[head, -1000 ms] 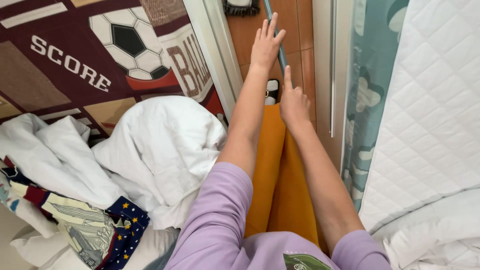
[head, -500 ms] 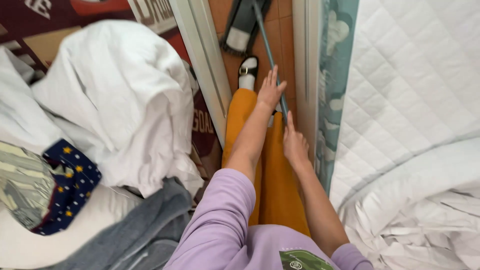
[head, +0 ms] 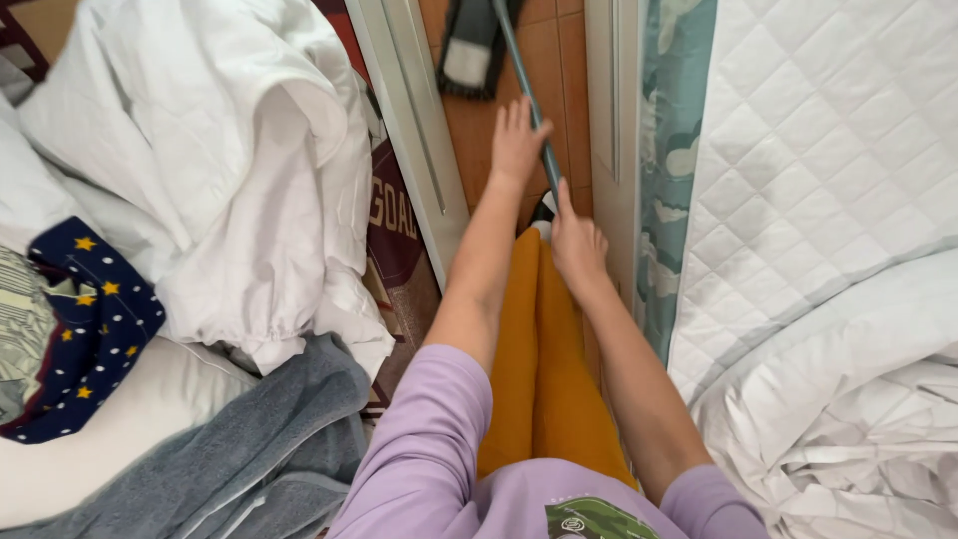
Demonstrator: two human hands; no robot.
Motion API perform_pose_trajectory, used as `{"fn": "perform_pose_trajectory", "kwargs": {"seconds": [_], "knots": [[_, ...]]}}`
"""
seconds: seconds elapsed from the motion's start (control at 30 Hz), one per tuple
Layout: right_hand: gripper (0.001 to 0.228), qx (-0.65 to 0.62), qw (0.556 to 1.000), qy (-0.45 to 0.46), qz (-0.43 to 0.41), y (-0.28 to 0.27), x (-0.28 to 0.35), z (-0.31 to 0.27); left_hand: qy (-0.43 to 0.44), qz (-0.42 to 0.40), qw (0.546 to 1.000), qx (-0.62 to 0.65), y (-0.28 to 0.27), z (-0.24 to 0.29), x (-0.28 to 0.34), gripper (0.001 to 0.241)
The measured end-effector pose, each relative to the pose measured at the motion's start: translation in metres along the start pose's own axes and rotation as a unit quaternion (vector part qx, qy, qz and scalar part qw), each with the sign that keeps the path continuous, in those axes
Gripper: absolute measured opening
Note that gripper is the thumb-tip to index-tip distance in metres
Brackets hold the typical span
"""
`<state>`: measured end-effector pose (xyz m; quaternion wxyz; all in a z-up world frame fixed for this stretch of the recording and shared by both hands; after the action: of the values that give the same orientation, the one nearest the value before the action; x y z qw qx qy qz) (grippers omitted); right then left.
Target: The recorder is mopping the tiled floor of a bedroom using a flat-head mop.
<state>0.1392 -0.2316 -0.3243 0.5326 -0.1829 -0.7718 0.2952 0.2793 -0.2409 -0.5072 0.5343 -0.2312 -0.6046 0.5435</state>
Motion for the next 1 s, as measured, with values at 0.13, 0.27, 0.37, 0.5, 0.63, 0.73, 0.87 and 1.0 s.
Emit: {"fn": "perform_pose_trajectory", "kwargs": {"seconds": [0.13, 0.27, 0.37, 0.5, 0.63, 0.73, 0.87, 1.0], "knots": [[0.060, 0.001, 1.000, -0.026, 0.014, 0.005, -0.051, -0.029, -0.042, 0.055, 0.997, 0.045, 0.017, -0.038, -0.039, 0.035], [0.060, -0.037, 0.998, 0.010, -0.044, 0.025, -0.010, -0.010, -0.007, 0.033, 0.999, 0.022, 0.035, -0.007, -0.004, 0.041], [0.062, -0.044, 0.995, 0.047, -0.077, 0.044, 0.060, 0.025, 0.030, 0.021, 0.999, 0.019, 0.045, 0.041, 0.065, 0.046], [0.063, -0.034, 0.993, 0.072, -0.086, 0.090, 0.154, 0.087, 0.023, -0.122, 0.988, 0.088, 0.079, 0.102, 0.171, 0.045], [0.063, 0.011, 0.988, 0.101, -0.114, 0.130, 0.243, 0.142, 0.031, -0.165, 0.982, 0.090, 0.114, 0.162, 0.276, 0.051], [0.062, 0.027, 0.987, 0.102, -0.117, 0.148, 0.291, 0.176, 0.028, -0.160, 0.980, 0.112, 0.122, 0.195, 0.332, 0.054], [0.062, 0.025, 0.989, 0.101, -0.100, 0.142, 0.288, 0.174, 0.017, -0.146, 0.983, 0.110, 0.106, 0.189, 0.327, 0.047], [0.062, -0.018, 0.995, 0.077, -0.054, 0.141, 0.235, 0.145, 0.010, -0.081, 0.993, 0.082, 0.094, 0.151, 0.273, 0.038]]}}
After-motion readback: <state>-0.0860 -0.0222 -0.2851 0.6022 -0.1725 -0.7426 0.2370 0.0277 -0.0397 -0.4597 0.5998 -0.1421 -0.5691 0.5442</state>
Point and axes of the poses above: each hand's wrist, its own x-axis away from the middle knuckle, its own y-axis out of the palm, z = x × y, the point moved 10 cm from there along -x, towards the middle knuckle, and after that the axes turned 2 degrees about z, right-handed, at the moved point
